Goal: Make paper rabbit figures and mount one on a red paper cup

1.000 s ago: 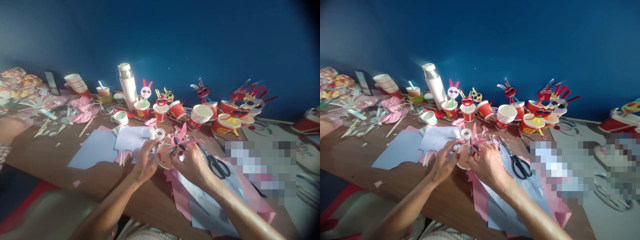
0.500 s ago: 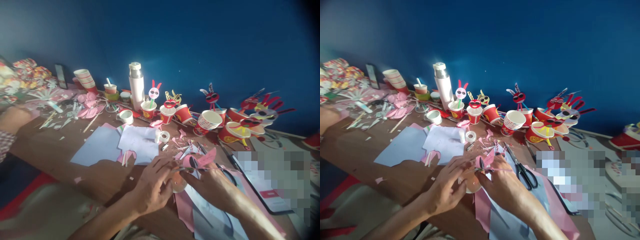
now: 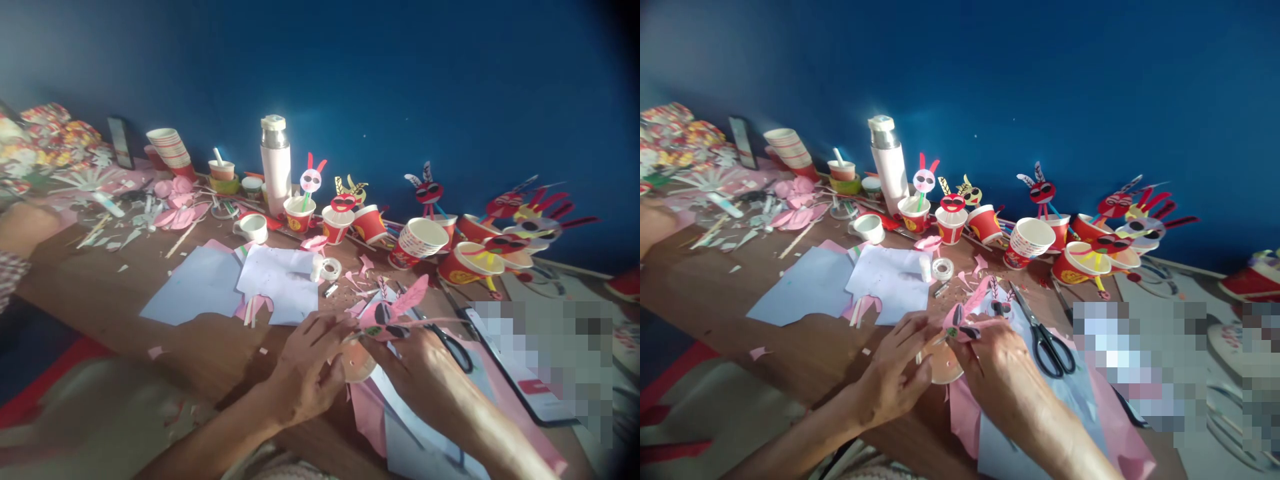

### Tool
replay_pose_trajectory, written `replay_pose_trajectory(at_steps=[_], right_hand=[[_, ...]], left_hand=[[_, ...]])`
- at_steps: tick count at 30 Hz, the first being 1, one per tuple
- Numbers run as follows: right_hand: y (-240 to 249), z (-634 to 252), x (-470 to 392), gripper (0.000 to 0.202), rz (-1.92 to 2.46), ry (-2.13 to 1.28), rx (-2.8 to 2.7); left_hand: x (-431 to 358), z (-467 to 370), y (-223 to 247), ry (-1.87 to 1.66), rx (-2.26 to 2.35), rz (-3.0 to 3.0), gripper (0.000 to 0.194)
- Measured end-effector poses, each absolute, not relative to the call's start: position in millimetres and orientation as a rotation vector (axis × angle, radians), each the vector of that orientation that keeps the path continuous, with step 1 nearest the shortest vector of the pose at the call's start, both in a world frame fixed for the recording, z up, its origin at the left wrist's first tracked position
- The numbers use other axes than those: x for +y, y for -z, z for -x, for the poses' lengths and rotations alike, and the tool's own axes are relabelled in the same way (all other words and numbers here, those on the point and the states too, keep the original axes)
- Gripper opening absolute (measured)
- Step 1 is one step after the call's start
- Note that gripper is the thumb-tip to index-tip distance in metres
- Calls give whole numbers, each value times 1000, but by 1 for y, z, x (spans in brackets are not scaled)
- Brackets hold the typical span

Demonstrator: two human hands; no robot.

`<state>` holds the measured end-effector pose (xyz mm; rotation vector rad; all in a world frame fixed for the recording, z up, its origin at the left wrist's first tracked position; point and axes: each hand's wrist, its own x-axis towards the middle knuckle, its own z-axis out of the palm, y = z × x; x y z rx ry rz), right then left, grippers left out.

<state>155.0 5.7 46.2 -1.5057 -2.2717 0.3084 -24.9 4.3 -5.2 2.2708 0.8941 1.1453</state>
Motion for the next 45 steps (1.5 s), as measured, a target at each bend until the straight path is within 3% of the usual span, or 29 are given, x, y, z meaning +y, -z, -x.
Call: replay_pose_trajectory(at_steps=[10, 21, 45], right_hand=[[-45, -147, 6, 45, 1420, 9, -2262], [-35, -148, 9, 34, 1380, -107, -2213], [-28, -145, 10, 28, 1363, -118, -2184]], left_hand=[[9, 23, 9, -1226, 945, -2055, 49], [17, 15, 0, -1163, 1078, -1885, 28], [17, 14, 2, -1233, 1099, -2046, 31]])
